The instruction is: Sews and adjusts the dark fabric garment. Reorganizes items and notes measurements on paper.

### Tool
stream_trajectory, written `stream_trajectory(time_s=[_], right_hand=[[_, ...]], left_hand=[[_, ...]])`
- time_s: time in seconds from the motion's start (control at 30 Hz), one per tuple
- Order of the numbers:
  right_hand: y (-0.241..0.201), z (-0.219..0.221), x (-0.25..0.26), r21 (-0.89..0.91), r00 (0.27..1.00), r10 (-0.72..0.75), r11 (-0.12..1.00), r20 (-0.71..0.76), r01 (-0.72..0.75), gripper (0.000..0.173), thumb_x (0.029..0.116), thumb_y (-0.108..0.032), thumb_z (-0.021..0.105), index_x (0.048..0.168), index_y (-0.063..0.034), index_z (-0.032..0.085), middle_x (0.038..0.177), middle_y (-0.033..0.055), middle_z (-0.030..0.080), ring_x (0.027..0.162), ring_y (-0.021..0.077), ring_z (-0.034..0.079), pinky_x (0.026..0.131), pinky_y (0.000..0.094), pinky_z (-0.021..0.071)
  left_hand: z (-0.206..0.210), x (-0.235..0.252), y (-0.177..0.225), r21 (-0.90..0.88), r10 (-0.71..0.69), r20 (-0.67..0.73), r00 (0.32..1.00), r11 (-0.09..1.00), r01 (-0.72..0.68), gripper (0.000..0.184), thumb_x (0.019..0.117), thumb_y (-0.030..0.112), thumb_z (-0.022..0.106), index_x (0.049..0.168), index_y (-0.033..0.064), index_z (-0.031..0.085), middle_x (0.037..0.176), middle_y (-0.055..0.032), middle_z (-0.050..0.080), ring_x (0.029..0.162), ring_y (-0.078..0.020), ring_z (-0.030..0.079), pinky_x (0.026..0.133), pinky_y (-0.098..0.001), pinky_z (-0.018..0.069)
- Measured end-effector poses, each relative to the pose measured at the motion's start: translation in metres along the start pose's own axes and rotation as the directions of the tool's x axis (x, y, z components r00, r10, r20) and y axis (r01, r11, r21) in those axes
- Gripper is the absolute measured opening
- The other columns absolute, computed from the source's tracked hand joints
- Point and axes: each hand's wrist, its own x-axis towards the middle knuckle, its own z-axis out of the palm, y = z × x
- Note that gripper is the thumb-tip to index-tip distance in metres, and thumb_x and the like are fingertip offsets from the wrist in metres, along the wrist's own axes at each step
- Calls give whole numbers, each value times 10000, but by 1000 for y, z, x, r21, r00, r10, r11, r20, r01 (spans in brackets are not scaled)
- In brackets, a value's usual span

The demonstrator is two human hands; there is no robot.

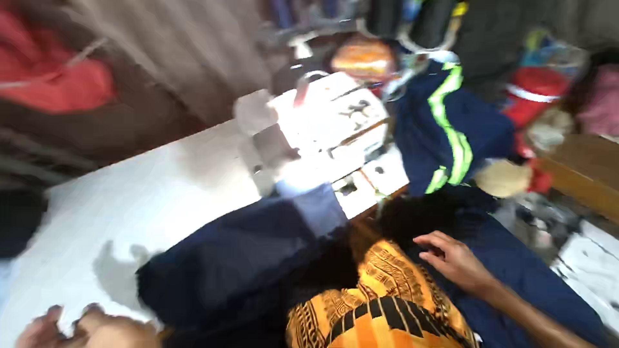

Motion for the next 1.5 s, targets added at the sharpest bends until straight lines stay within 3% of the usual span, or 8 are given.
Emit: stream_trajectory(time_s=[0.2,0.3,0.4,0.5,0.77,1.17,1.37,1.5], right_hand=[[-90,64,99,200,858,-256,906,-445,374,302,913,-117,686,1169,42,695,1082,157,713,891,155,701,780,284,596],[-114,67,132,394,959,-184,883,-214,257,333,918,-167,731,1188,22,689,1049,129,725,893,128,697,806,284,584],[-111,69,135,572,975,-185,816,128,80,202,957,-195,697,1041,-11,704,819,26,678,587,47,569,552,227,501],[-95,79,108,660,972,-166,751,169,13,142,935,-164,715,983,-32,733,795,-11,712,594,12,579,570,209,500],[-68,94,81,742,990,-136,667,30,69,86,880,-128,759,821,-65,757,734,-38,702,614,10,611,584,190,524],[-134,62,163,558,980,-132,806,-151,195,256,910,-255,768,750,-67,698,645,-40,595,519,7,495,525,207,447],[-132,70,170,616,975,-93,762,-204,201,168,902,-168,780,782,-68,717,650,-33,616,527,13,510,530,203,454],[-94,88,121,680,989,-140,721,-47,134,167,950,-161,687,823,-52,701,708,-49,639,597,-1,563,579,190,495]], left_hand=[[-31,-122,-12,-250,-719,-123,684,690,680,438,983,48,461,1408,23,363,1204,-117,506,1007,-173,530,849,-392,505],[-22,-151,-27,-232,-692,76,718,688,688,613,984,85,481,1532,26,215,1446,-162,424,1252,-192,492,1027,-408,467],[-24,-145,-18,-48,-661,387,643,682,730,737,1041,301,499,1610,60,96,1609,-144,318,1431,-161,399,1170,-363,372],[-40,-136,7,191,-654,546,524,706,682,720,899,286,690,1470,-15,371,1319,-112,598,1148,-115,612,977,-349,540],[-53,-118,32,-31,-570,421,705,768,640,443,934,94,613,1342,78,441,1076,78,691,967,-14,690,866,-266,605],[-16,-12,46,-147,-456,289,842,848,510,238,1037,196,569,1247,92,531,975,62,719,896,-54,720,818,-295,624],[-22,12,-11,194,-283,160,946,948,251,373,1008,166,618,1306,-54,567,1109,-111,637,932,-84,609,852,-267,522],[-46,-72,-31,174,-220,-154,963,954,245,652,1015,214,595,1495,-143,336,1451,-351,448,1320,-351,495,1111,-385,425]])
